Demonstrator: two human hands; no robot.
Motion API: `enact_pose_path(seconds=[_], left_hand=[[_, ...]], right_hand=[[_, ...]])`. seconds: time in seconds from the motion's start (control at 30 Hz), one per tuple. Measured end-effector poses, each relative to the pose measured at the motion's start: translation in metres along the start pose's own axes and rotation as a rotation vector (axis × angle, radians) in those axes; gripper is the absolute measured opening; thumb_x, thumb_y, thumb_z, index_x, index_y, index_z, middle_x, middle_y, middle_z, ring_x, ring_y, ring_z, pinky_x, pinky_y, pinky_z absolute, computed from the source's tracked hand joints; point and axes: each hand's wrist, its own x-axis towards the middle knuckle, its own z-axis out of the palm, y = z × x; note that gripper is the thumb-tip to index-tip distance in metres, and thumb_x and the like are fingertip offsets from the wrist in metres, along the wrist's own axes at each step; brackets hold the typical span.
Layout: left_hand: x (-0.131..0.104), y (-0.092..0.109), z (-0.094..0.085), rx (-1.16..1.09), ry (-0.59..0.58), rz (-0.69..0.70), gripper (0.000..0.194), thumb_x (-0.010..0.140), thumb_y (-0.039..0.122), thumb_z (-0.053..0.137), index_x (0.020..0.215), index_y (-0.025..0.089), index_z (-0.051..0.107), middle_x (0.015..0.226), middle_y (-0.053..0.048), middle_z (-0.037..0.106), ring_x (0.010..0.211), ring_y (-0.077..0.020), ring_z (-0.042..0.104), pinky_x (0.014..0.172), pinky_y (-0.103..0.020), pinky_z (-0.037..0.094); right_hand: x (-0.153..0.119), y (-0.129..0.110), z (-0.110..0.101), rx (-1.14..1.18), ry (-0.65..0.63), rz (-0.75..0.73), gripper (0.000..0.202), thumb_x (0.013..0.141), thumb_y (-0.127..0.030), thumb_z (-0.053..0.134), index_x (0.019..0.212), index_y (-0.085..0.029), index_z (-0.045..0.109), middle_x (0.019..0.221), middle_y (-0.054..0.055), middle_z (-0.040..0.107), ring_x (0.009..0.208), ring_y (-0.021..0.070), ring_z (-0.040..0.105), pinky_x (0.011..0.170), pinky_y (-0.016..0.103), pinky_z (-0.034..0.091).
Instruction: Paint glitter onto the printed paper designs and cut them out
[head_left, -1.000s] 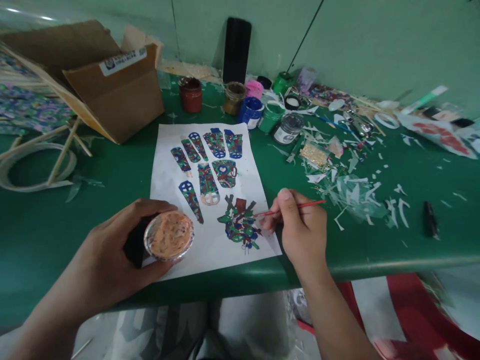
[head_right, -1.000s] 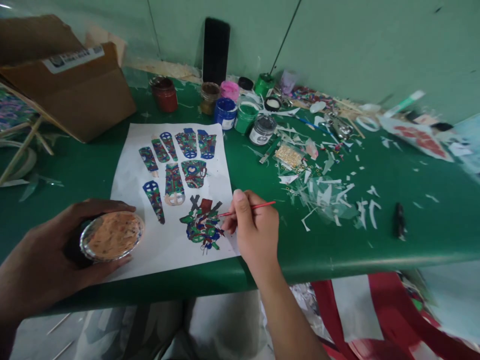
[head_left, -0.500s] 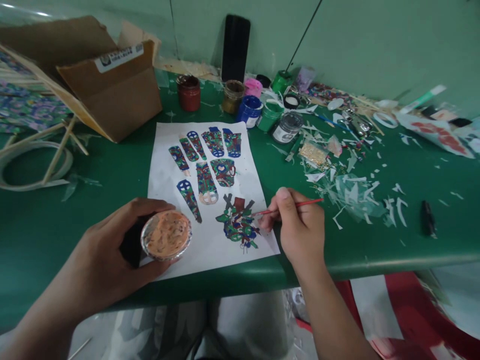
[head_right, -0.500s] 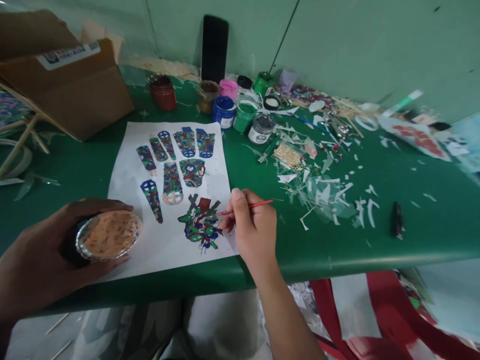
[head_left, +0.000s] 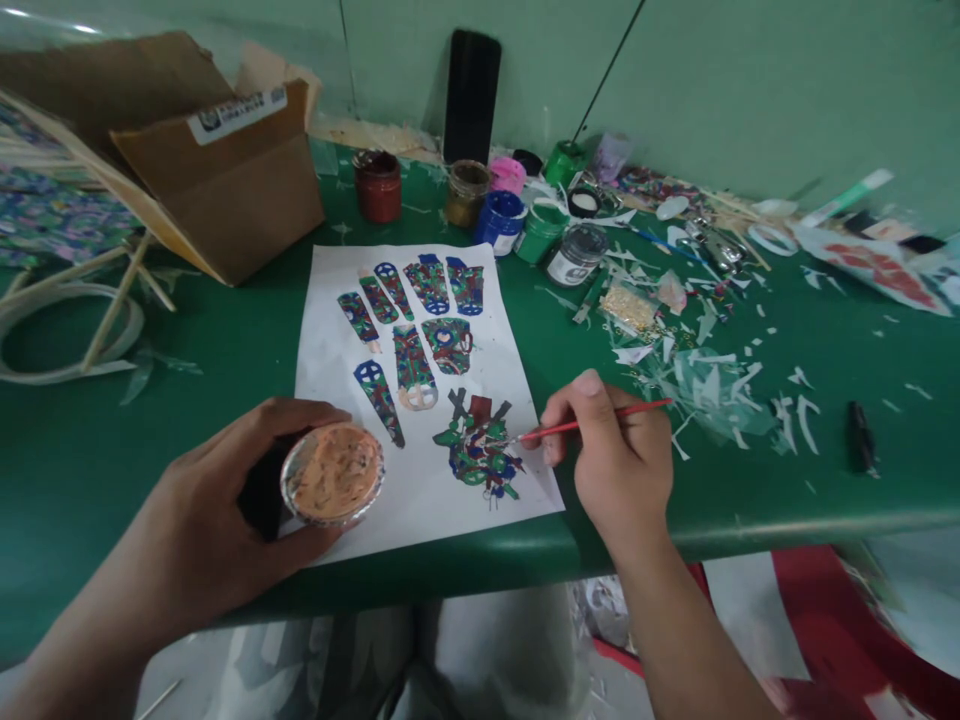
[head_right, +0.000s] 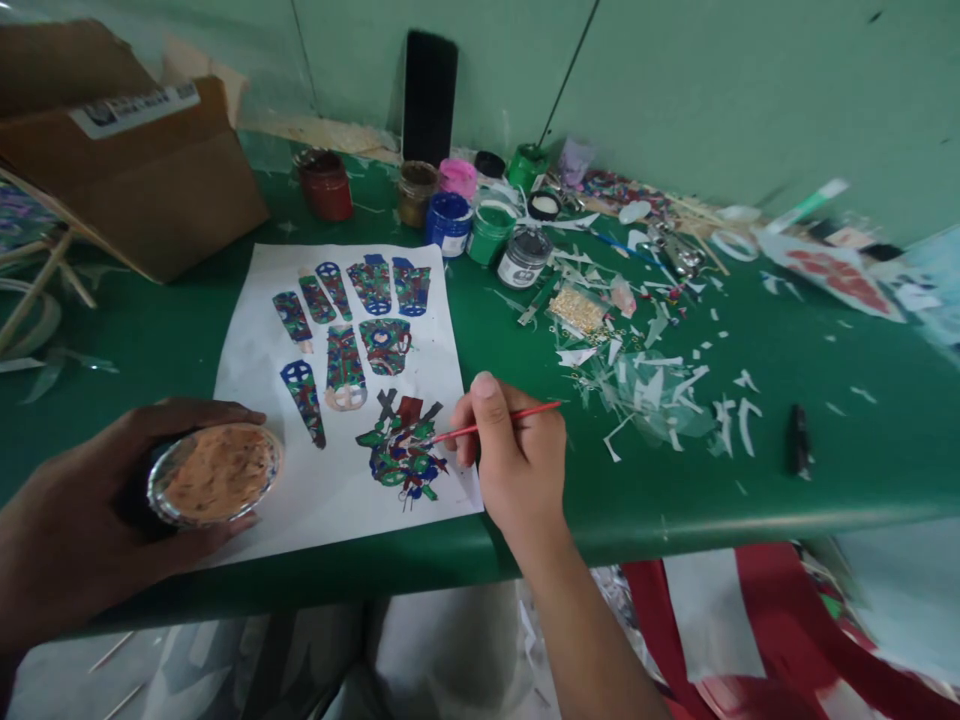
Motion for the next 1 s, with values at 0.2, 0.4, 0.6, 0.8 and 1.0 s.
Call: enact_pose_path(seconds=[0.2, 0.4, 0.6, 0.8, 1.0], left_hand=[[-0.0004, -0.0004, 0.0018, 0.010, 0.009, 0.032, 0.044, 0.078, 0.045, 0.061, 0.117, 0.028, 0.052, 0.105, -0.001, 0.067, 0.081, -0.0151, 0.066, 0.071, -0.025, 0.054], [-0.0013, -0.0007, 0.0030, -0.009, 0.035, -0.003, 0.044, 0.077, 0.047, 0.061, 0.116, 0.030, 0.054, 0.104, 0.000, 0.067, 0.078, -0.0153, 0.066, 0.070, -0.026, 0.055], [-0.0009, -0.0009, 0.0045, -0.020, 0.026, 0.012, 0.045, 0.077, 0.047, 0.063, 0.117, 0.029, 0.053, 0.104, -0.001, 0.067, 0.079, -0.0150, 0.065, 0.071, -0.026, 0.054], [-0.0014, -0.0021, 0.0036, -0.001, 0.018, 0.007, 0.046, 0.076, 0.048, 0.062, 0.117, 0.030, 0.053, 0.102, 0.000, 0.067, 0.075, -0.0143, 0.065, 0.066, -0.024, 0.054], [-0.0008, -0.0023, 0.0028, 0.010, 0.015, 0.005, 0.046, 0.076, 0.048, 0.063, 0.117, 0.029, 0.053, 0.102, 0.001, 0.067, 0.077, -0.0140, 0.065, 0.067, -0.023, 0.054]], right_hand=[[-0.0018, 0.0021, 0.0048, 0.008, 0.032, -0.002, 0.045, 0.091, -0.050, 0.053, 0.057, -0.020, 0.058, 0.041, -0.003, 0.055, 0.034, 0.0089, 0.052, 0.036, 0.021, 0.042], [-0.0026, 0.0016, 0.0041, -0.092, -0.013, 0.007, 0.045, 0.091, -0.049, 0.053, 0.058, -0.020, 0.059, 0.042, -0.003, 0.056, 0.034, 0.0077, 0.052, 0.036, 0.019, 0.040], [-0.0027, 0.0008, 0.0041, -0.152, -0.019, -0.013, 0.045, 0.092, -0.048, 0.052, 0.057, -0.020, 0.059, 0.041, -0.003, 0.056, 0.034, 0.0076, 0.052, 0.037, 0.019, 0.041], [-0.0028, 0.0015, 0.0042, -0.186, -0.003, -0.027, 0.045, 0.093, -0.046, 0.052, 0.056, -0.020, 0.058, 0.040, -0.003, 0.055, 0.035, 0.0076, 0.052, 0.037, 0.018, 0.041], [-0.0025, 0.0031, 0.0033, -0.196, 0.011, -0.026, 0.045, 0.093, -0.047, 0.051, 0.057, -0.020, 0.059, 0.041, -0.003, 0.055, 0.035, 0.0077, 0.052, 0.038, 0.019, 0.041]])
